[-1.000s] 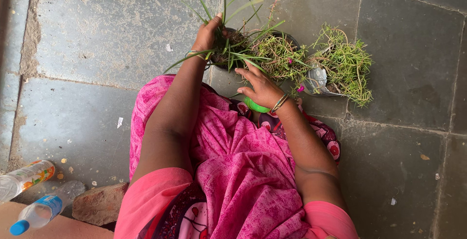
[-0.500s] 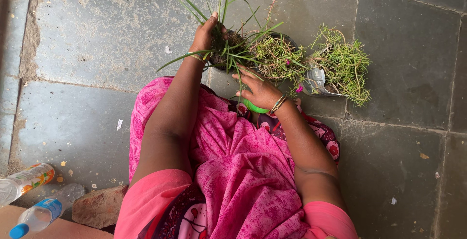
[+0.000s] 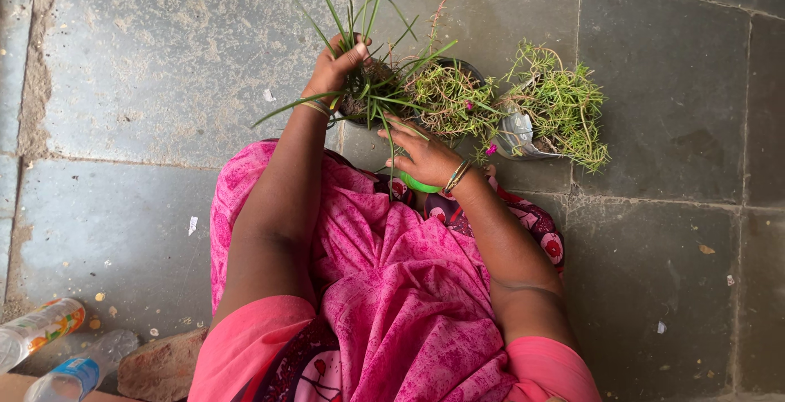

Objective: The person sits on a tiled floor and waters two potted plants using a green plastic bottle. They pour water into each pot, then use their hands to adjust the plants and soil within the pots.

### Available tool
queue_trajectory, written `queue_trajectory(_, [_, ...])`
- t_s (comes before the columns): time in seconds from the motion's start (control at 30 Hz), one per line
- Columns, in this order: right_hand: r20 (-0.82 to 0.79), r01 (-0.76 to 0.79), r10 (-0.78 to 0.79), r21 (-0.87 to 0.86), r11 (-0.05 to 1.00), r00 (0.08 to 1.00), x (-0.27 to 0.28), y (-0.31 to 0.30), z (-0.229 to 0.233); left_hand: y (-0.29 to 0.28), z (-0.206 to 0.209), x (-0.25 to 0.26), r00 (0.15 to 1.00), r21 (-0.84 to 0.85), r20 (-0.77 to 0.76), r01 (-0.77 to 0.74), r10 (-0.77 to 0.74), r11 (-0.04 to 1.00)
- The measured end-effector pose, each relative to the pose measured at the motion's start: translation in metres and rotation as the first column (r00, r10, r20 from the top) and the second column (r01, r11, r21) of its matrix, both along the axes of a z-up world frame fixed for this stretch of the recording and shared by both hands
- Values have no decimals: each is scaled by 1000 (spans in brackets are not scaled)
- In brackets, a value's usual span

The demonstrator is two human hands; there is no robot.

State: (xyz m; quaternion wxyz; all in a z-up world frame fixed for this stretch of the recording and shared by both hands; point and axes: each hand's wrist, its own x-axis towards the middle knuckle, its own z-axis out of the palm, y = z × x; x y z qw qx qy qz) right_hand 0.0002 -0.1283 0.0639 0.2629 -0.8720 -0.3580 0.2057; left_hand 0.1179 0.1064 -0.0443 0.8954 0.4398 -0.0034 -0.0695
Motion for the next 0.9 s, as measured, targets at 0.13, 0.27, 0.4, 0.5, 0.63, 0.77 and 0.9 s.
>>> queue_trajectory(0.13, [-33, 35, -35, 13, 999, 999, -2, 1, 6, 1, -15, 4, 998, 128, 27, -61, 58, 990])
queue_trajectory(0.27, [5, 25, -25, 47, 999, 1000, -2, 0, 7, 3, -23, 6, 995, 147, -36, -88, 94, 985])
queue_trajectory(0.4, [16, 17, -18, 49, 999, 1000, -2, -1, 3, 4, -15, 4, 997, 160, -34, -61, 67, 985])
queue_trajectory(0.5, [-26, 36, -36, 14, 999, 999, -3, -1, 3, 4, -9, 3, 998, 91, -37, -45, 49, 995])
queue_trajectory(0.63, [-23, 35, -34, 43, 998, 999, -3, -1, 4, 3, -14, 4, 999, 88, -27, -29, 32, 996])
queue_trajectory(0.77, [7, 21, -22, 74, 997, 1000, -4, -1, 2, -2, -28, 8, 1000, 168, -6, -10, 11, 986])
queue_trajectory(0.9, [-11, 26, -26, 49, 998, 1000, -3, 2, 6, 2, -30, 9, 989, 230, -82, -102, 124, 968])
